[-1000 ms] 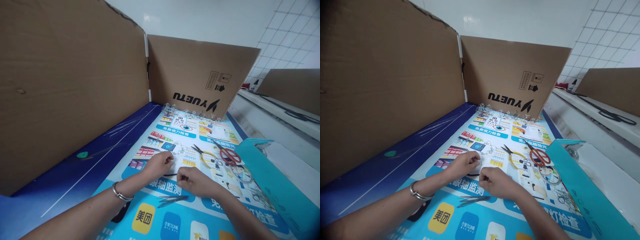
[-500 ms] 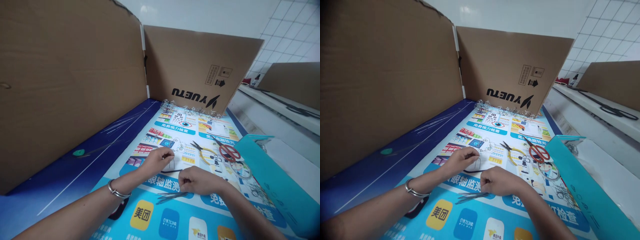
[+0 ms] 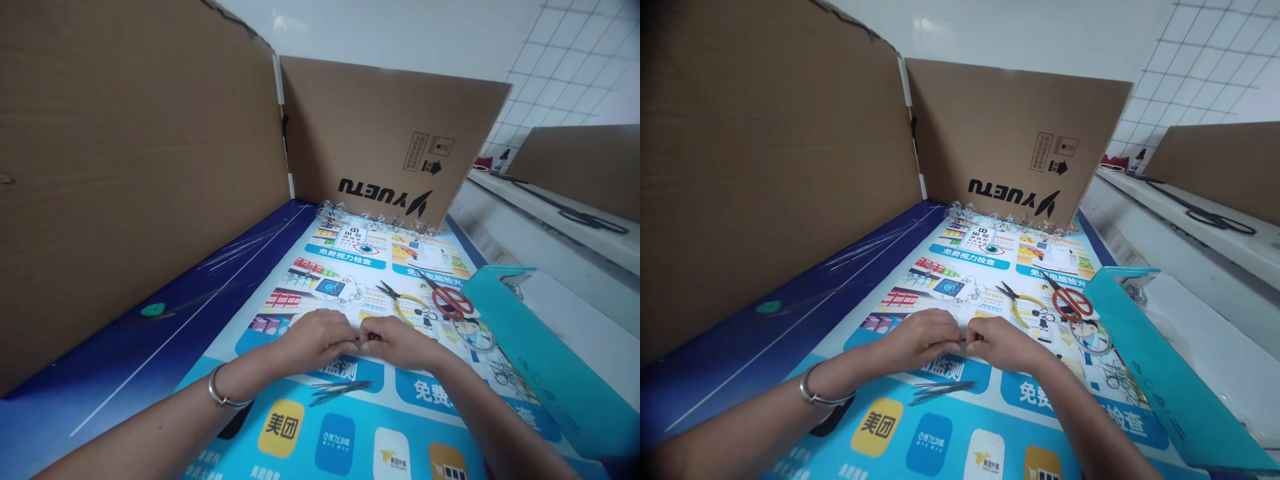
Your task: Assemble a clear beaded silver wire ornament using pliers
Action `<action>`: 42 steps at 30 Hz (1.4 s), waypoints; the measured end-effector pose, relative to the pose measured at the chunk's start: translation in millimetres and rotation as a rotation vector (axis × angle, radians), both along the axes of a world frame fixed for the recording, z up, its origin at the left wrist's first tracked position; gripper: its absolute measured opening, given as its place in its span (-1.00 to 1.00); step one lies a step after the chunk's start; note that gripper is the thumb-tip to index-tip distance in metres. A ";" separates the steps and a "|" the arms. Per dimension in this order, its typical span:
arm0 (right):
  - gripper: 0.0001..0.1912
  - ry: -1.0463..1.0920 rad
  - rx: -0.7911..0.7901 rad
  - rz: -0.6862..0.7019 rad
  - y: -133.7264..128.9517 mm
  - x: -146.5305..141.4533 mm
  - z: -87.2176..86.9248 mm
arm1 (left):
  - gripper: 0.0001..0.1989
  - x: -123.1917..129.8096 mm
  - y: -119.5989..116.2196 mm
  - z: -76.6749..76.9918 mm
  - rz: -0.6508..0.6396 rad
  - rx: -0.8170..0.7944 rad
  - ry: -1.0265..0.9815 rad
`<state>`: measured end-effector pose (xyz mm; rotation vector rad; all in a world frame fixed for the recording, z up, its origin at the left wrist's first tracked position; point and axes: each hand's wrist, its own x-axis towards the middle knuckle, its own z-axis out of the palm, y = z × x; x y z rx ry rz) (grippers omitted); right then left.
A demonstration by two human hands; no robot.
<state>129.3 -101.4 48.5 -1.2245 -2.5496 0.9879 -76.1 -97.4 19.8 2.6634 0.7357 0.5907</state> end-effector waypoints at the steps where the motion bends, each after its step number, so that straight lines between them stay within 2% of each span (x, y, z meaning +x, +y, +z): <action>1: -0.96 0.003 0.012 -0.010 -0.3 -0.1 0.2 | -0.81 0.2 -1.1 0.2 0.004 0.033 0.033; 5: -0.94 0.014 0.057 -0.054 -1.0 -1.0 -2.0 | -0.79 1.0 -2.7 -2.7 0.039 0.170 0.115; 10: -0.92 -0.015 0.090 -0.116 -3.5 -5.9 -8.0 | -0.88 1.8 -5.1 -3.5 0.058 0.330 0.205; 17: -0.91 -0.171 0.217 -0.175 -9.8 -17.8 -5.8 | -0.91 4.0 -10.9 2.0 0.100 0.489 0.282; 25: -0.84 -0.400 0.383 -0.241 -20.5 -34.5 -2.2 | -0.94 5.7 -13.3 -7.1 0.178 0.422 0.292; 30: -0.82 -0.472 0.463 -0.252 -24.5 -45.4 3.3 | -0.94 6.2 -11.4 -8.4 0.229 0.360 0.296; 37: -0.82 -0.503 0.464 -0.272 -19.1 -47.5 -2.4 | -0.93 9.7 -8.4 -6.1 0.208 0.328 0.248; 42: -0.82 -0.465 0.435 -0.297 -15.9 -44.7 -9.8 | -0.89 14.1 -7.3 -8.8 0.239 0.287 0.255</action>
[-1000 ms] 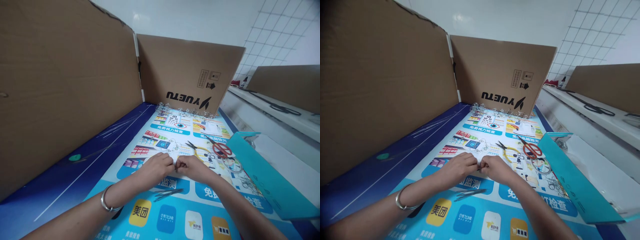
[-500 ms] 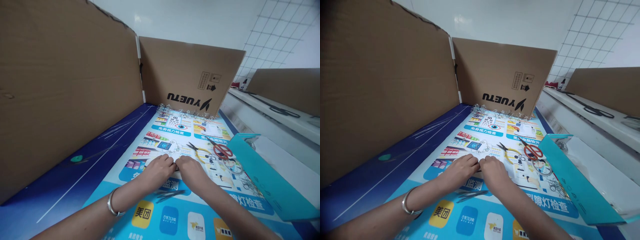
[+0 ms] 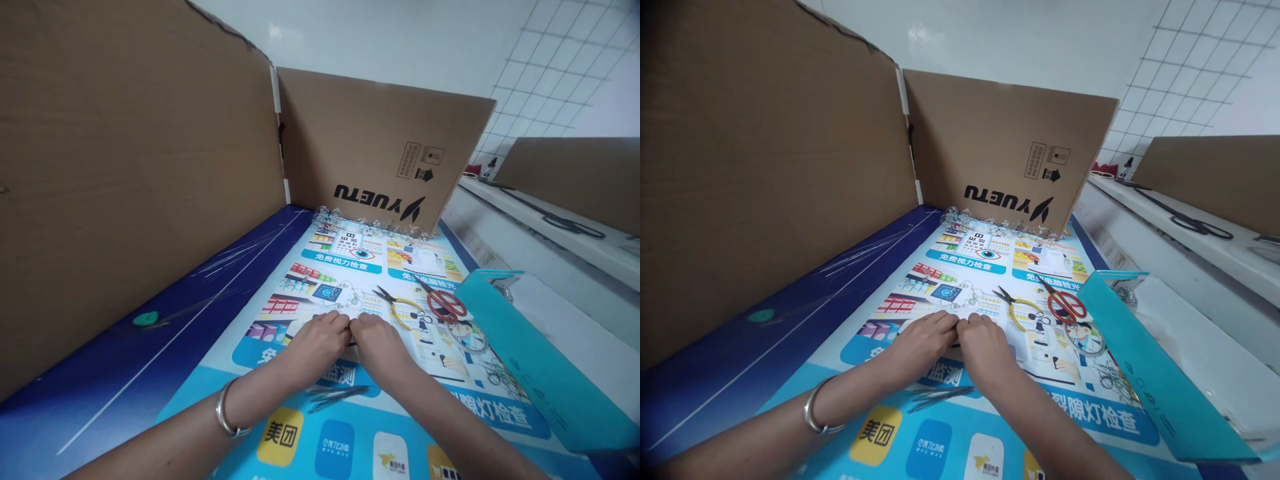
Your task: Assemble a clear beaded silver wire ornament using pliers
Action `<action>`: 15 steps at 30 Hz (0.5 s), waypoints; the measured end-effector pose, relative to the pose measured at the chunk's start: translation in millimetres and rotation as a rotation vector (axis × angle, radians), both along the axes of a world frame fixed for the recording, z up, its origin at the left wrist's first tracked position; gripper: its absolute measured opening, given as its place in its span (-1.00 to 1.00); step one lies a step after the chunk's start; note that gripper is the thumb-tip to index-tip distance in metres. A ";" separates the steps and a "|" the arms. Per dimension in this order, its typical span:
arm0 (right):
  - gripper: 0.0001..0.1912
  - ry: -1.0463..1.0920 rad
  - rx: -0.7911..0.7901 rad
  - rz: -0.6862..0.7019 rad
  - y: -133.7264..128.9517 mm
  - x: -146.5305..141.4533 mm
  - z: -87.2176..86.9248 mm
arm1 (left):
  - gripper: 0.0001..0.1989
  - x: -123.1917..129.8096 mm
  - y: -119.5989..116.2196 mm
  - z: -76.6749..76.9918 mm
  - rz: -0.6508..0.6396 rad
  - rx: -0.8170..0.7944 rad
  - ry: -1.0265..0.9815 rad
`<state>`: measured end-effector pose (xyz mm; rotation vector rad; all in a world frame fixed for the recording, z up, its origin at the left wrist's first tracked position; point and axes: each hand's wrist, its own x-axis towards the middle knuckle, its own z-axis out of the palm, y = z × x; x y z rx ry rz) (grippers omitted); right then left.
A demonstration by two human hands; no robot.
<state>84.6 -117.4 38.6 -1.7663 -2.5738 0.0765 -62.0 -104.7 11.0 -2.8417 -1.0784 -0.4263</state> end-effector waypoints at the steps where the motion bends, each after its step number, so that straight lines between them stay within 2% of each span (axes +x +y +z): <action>1: -0.82 0.019 -0.003 -0.003 0.4 0.8 -1.3 | -0.89 0.9 0.0 0.1 0.009 -0.005 0.012; 7: -0.81 0.236 -0.012 -0.026 4.6 8.4 -9.2 | -0.91 1.2 1.4 1.1 0.070 -0.034 0.039; 10: -0.82 0.417 -0.029 -0.037 9.9 13.6 -15.1 | -0.86 -2.2 4.7 -3.1 0.100 -0.072 -0.111; 15: -0.90 0.755 -0.119 -0.074 17.3 19.6 -29.3 | -0.81 -8.0 11.8 -7.9 0.128 -0.263 -0.488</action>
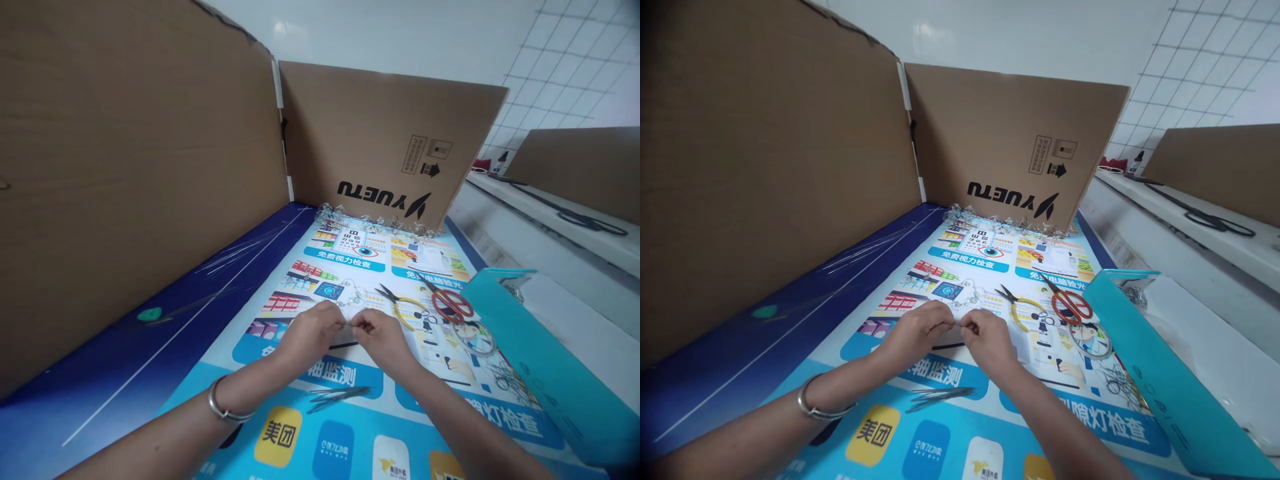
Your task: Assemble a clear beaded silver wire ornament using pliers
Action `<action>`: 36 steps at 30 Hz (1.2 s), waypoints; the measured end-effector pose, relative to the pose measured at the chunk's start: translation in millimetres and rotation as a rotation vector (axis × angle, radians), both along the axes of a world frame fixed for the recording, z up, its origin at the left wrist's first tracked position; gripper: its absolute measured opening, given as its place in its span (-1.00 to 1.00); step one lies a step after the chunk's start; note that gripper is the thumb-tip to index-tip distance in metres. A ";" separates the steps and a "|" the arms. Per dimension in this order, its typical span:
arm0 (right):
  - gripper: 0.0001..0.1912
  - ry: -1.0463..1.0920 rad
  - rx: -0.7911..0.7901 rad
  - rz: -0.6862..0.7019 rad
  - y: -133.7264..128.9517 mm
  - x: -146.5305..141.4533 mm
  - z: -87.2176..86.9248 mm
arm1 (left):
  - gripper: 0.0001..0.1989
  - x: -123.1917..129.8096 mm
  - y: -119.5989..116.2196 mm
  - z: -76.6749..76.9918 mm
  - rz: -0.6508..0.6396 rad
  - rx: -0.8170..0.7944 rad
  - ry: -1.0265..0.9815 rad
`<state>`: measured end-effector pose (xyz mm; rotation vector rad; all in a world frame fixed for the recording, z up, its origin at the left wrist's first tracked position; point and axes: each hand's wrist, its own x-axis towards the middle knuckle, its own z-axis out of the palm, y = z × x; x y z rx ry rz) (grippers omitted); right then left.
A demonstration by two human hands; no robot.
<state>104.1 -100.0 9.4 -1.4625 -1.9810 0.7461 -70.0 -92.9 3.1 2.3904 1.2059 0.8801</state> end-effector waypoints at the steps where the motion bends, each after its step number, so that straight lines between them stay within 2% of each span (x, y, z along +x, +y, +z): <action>1: -0.91 0.069 -0.027 -0.002 0.3 0.2 -2.5 | -0.83 -0.7 1.2 0.2 -0.002 -0.038 -0.071; 8: -0.85 0.480 -0.195 -0.007 -0.6 -4.7 -8.1 | -0.94 -0.1 7.1 -4.1 0.046 -0.420 -0.435; 12: -0.87 0.625 -0.238 -0.014 0.7 -6.6 -8.7 | -0.94 1.8 7.5 -10.9 0.013 -0.587 -0.596; 21: -0.89 0.784 -0.264 -0.030 1.8 -9.5 -12.7 | -0.90 4.3 7.2 -12.1 -0.010 -0.709 -0.723; 29: -0.89 0.821 -0.264 -0.059 0.0 -11.0 -10.8 | -0.87 8.3 7.2 -14.6 -0.013 -0.753 -0.784; 36: -0.86 0.808 -0.253 -0.066 -1.4 -12.3 -11.5 | -0.84 10.2 1.6 -7.2 -0.016 -0.823 -0.860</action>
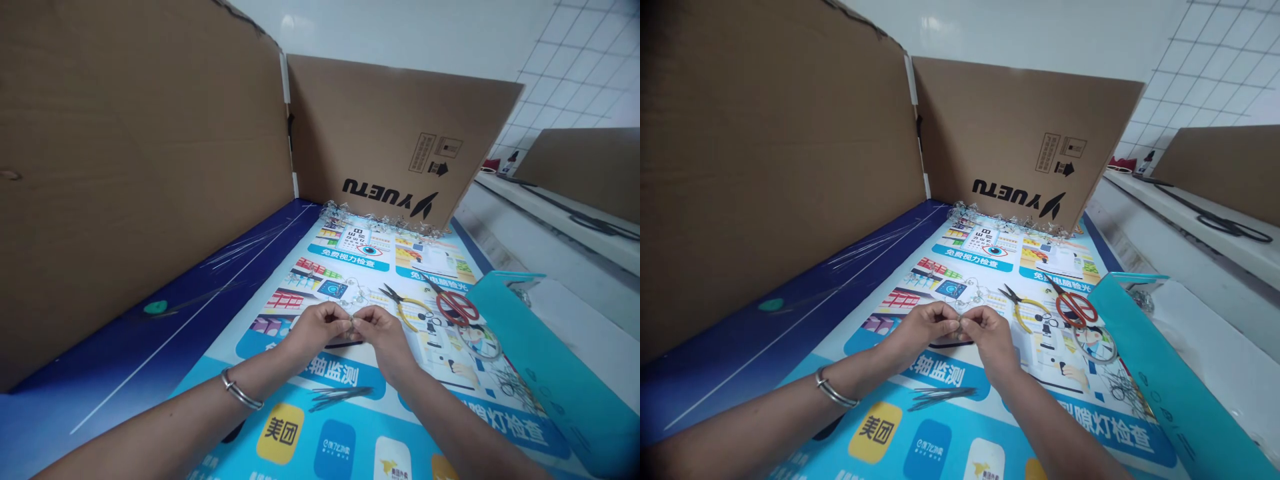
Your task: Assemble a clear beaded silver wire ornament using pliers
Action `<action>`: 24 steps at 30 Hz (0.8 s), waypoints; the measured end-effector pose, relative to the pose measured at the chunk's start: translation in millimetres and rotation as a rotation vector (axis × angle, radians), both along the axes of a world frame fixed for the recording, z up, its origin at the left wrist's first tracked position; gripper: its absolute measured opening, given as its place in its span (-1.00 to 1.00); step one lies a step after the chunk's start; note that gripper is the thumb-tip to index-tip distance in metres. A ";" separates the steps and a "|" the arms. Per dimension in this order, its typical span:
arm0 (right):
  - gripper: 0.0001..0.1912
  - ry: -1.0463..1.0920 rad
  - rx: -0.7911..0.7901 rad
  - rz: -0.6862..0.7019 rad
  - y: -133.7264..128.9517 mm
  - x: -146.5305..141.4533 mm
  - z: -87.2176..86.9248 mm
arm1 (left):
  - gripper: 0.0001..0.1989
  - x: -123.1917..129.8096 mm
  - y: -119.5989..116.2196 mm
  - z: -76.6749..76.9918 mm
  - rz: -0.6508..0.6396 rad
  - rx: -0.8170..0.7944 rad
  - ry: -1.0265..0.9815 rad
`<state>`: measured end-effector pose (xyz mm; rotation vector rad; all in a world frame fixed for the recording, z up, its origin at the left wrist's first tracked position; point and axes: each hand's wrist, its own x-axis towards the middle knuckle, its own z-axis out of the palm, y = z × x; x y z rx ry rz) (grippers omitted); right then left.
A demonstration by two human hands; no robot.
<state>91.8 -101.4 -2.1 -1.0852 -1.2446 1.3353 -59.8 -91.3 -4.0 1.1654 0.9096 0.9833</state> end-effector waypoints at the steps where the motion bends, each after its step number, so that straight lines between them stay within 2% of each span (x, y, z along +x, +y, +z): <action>1: -0.86 -0.010 0.003 0.003 -0.2 -0.2 0.0 | -0.83 0.5 -0.5 1.1 0.003 -0.007 -0.008; 6: -0.84 -0.117 0.013 0.045 1.4 2.1 0.7 | -0.83 -1.4 -0.3 2.7 -0.017 -0.004 0.000; 9: -0.81 -0.238 0.014 0.106 4.0 9.2 7.3 | -0.86 -7.2 3.9 -0.9 -0.011 0.062 0.113; 12: -0.83 -0.408 0.038 0.192 2.3 18.3 23.2 | -0.90 -13.7 11.5 -7.1 0.047 0.181 0.319; 16: -0.91 -0.615 0.121 0.407 -12.1 23.6 50.5 | -0.94 -19.4 18.5 -12.0 0.104 0.246 0.430; 17: -0.87 -0.686 0.141 0.472 -16.8 23.0 55.9 | -0.94 -20.1 18.8 -12.0 0.114 0.261 0.447; 18: -0.80 -0.885 0.210 0.576 -21.2 21.8 60.2 | -0.95 -20.7 18.6 -11.7 0.121 0.277 0.465; 20: -0.74 -1.157 0.274 0.649 -28.0 18.5 64.9 | -0.95 -21.2 17.4 -10.5 0.130 0.308 0.497; 22: -0.75 -1.293 0.297 0.682 -31.2 15.0 65.0 | -0.94 -21.3 16.2 -9.6 0.140 0.337 0.527; 24: -0.84 -1.335 0.323 0.704 -31.4 12.4 62.1 | -0.94 -21.2 15.6 -9.3 0.155 0.365 0.555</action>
